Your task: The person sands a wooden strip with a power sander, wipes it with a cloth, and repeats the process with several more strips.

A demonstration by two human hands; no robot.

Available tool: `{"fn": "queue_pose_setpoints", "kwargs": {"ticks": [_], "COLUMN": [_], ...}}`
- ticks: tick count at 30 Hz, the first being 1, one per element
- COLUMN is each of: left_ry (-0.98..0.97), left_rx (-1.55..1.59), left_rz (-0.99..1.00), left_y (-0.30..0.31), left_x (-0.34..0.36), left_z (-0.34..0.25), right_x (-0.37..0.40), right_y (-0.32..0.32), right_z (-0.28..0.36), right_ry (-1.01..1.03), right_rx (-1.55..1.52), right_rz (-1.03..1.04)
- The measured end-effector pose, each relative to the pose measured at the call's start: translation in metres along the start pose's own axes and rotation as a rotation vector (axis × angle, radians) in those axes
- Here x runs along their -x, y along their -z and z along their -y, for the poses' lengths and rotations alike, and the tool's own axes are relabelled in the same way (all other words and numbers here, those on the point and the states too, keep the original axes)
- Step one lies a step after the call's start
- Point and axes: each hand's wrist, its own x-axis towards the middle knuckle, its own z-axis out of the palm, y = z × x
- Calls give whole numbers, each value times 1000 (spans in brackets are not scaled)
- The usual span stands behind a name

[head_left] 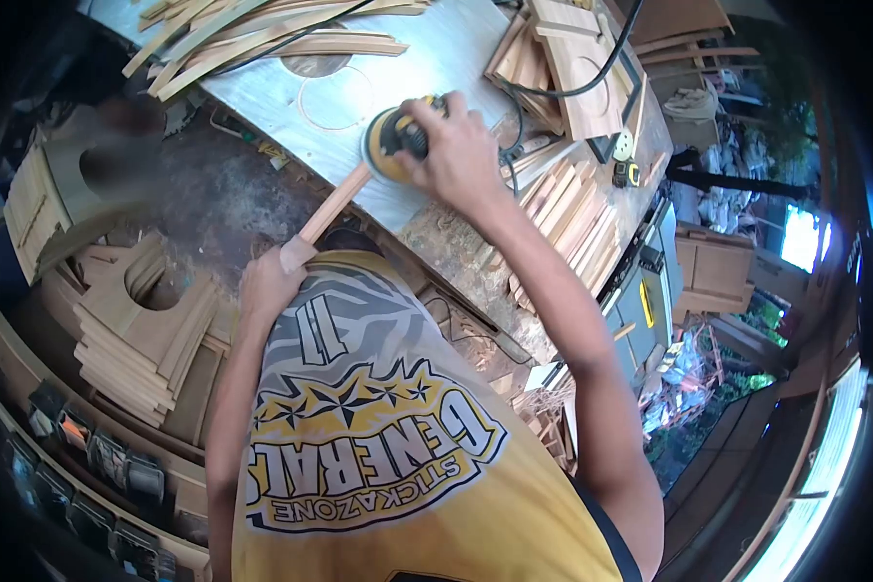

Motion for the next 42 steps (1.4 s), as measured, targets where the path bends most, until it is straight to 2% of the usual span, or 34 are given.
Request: {"fn": "queue_pose_setpoints", "kwargs": {"ticks": [1,2,4,7,10,12,14,18,21,24,28,31,34,37,39,42], "left_ry": [12,-2,-22,-26,16,26,34,81,80,70,17,14,17,38,27,16], "left_rx": [-3,-12,-2,5,47,39,32,-44,10,49,72,50,53,71,82,96], "left_rz": [-8,-6,-58,-47,-34,-24,-6,26,22,21,10,0,1,4,17,17], "left_y": [1,0,-3,1,-3,0,3,7,-4,-2,-7,-7,-1,-2,-1,-4], "left_x": [0,1,2,5,6,7,11,13,13,19,21,20,17,13,14,18], "left_z": [4,9,18,26,28,26,17,1,9,10,25,28,22,20,24,25], "right_x": [-10,-19,-44,-47,-45,-46,-48,-41,-19,-20,-58,-64,-43,-3,14,10], "right_y": [3,2,12,35,45,39,32,8,7,6,11,8,7,-3,-7,-11], "right_z": [-14,-35,-62,-67,-63,-56,-36,2,32,28,-6,-10,27,65,77,65], "right_ry": [-50,-41,-177,-162,-166,-87,-79,21,141,163,64,99,149,304,401,369], "right_rx": [13,40,58,194,78,63,41,29,55,78,163,159,130,53,44,-7], "right_rz": [-4,-96,-77,-133,-121,-182,-55,-42,87,68,-1,-39,67,64,116,44]}}
